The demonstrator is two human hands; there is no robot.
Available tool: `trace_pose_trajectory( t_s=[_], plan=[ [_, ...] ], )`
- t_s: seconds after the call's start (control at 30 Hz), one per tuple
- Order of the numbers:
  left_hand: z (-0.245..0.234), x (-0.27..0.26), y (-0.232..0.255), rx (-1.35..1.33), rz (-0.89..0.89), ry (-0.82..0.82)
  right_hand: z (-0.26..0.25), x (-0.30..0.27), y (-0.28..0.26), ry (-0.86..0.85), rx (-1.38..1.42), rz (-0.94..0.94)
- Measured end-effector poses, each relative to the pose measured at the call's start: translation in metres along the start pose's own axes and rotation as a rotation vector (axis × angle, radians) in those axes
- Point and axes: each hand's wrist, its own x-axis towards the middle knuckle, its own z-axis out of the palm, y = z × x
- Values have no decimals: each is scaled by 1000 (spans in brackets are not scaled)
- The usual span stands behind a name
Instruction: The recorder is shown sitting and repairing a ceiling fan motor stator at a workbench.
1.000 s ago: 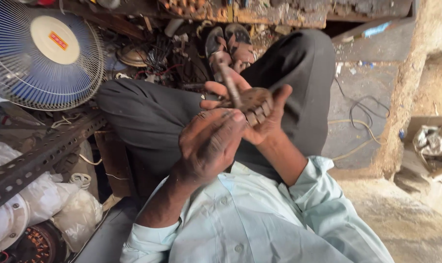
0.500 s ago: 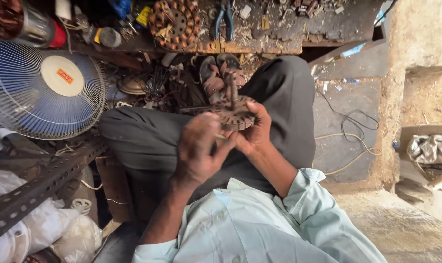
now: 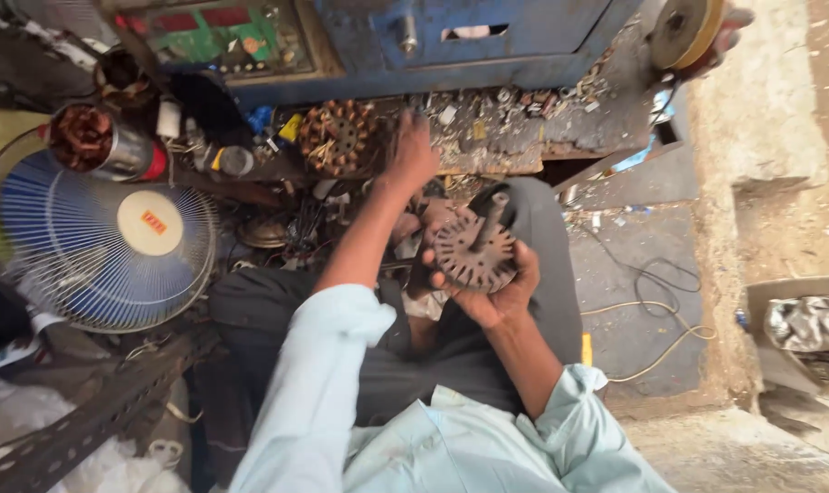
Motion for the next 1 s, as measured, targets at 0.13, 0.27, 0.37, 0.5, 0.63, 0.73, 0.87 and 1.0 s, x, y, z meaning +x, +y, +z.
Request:
trace_pose_trajectory(
  t_s=[0.13, 0.27, 0.37, 0.5, 0.63, 0.73, 0.87, 1.0],
  plan=[
    [19, 39, 9, 148, -223, 27, 1, 6, -5, 27, -22, 44],
    [2, -2, -4, 36, -367, -41, -6, 6, -5, 54, -28, 58],
    [-45, -42, 0, -670, -510, -195, -7, 13, -9, 16, -11, 7],
    [-116, -147, 32, -1699, -577, -193, -14, 10, -8, 15, 6, -25],
    [-140, -256, 66, -1453, -409, -114, -15, 10, -2, 0, -47, -7],
    [-187, -271, 119, -746, -120, -8, -15, 9, 3, 17, -49, 17],
    [-203, -271, 157, -430, 166, 227, -13, 7, 8, -28, -99, 41],
    [-164, -276, 130, -102, 258, 156, -13, 10, 8, 2, -125, 57]
  ],
)
